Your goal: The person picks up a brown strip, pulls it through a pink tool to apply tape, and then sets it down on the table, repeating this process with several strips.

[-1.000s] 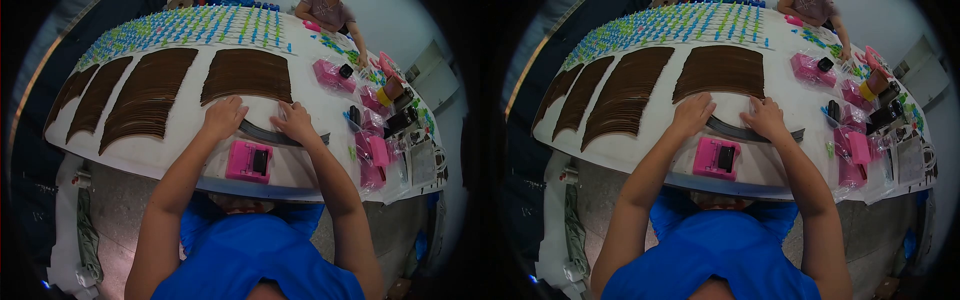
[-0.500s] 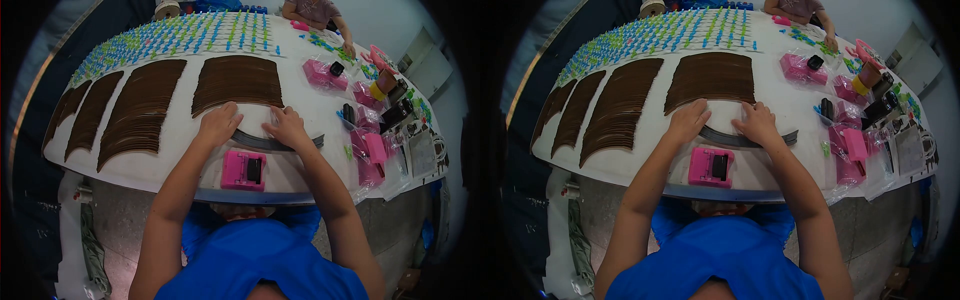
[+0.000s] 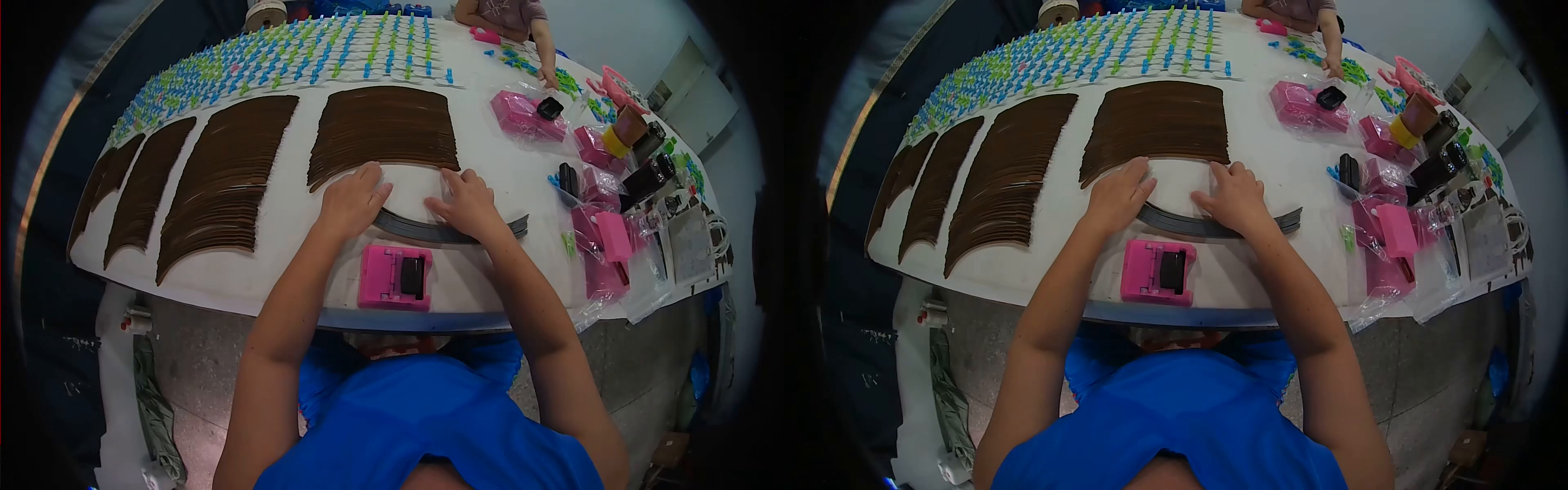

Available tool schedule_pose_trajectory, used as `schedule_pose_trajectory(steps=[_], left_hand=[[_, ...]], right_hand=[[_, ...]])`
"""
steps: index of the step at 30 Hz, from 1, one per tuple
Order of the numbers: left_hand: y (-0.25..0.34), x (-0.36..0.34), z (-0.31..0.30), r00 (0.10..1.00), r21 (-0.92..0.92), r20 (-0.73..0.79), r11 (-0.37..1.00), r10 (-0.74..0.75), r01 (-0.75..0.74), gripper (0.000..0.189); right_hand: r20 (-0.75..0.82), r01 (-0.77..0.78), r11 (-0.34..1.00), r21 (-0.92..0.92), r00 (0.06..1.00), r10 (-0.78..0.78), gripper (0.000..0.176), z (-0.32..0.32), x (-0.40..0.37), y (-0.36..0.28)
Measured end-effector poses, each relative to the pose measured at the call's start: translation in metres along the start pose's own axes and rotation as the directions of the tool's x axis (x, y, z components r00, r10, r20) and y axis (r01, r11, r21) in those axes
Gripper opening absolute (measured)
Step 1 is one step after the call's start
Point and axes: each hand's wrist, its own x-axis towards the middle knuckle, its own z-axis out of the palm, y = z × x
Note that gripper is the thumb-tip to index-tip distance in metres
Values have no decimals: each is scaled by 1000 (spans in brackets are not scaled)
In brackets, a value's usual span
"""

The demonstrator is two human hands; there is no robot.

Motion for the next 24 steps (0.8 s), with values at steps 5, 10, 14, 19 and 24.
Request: schedule_pose_trajectory(steps=[5, 10, 14, 19, 24], left_hand=[[-4, 0, 7, 998, -12, -64, 1000, 11, -12, 46], [-3, -3, 5, 990, -27, -140, 999, 30, -34, 40], [4, -14, -6, 995, -40, -75, 997, -66, 64, 37], [0, -44, -10, 970, 41, -164, 981, -179, 188, 29], [-7, -62, -5, 948, 168, -281, 965, -149, 201, 25]], right_hand=[[32, -24, 1000, -10, 999, 25, 77, -4, 0, -3], [40, -37, 999, -11, 999, 37, 77, -7, 2, -6], [58, -50, 999, -4, 997, 50, 78, -10, 2, -6], [55, -34, 999, -33, 998, 36, 80, -8, 3, -4], [81, -38, 997, -74, 996, 44, 80, -11, 4, -7]])
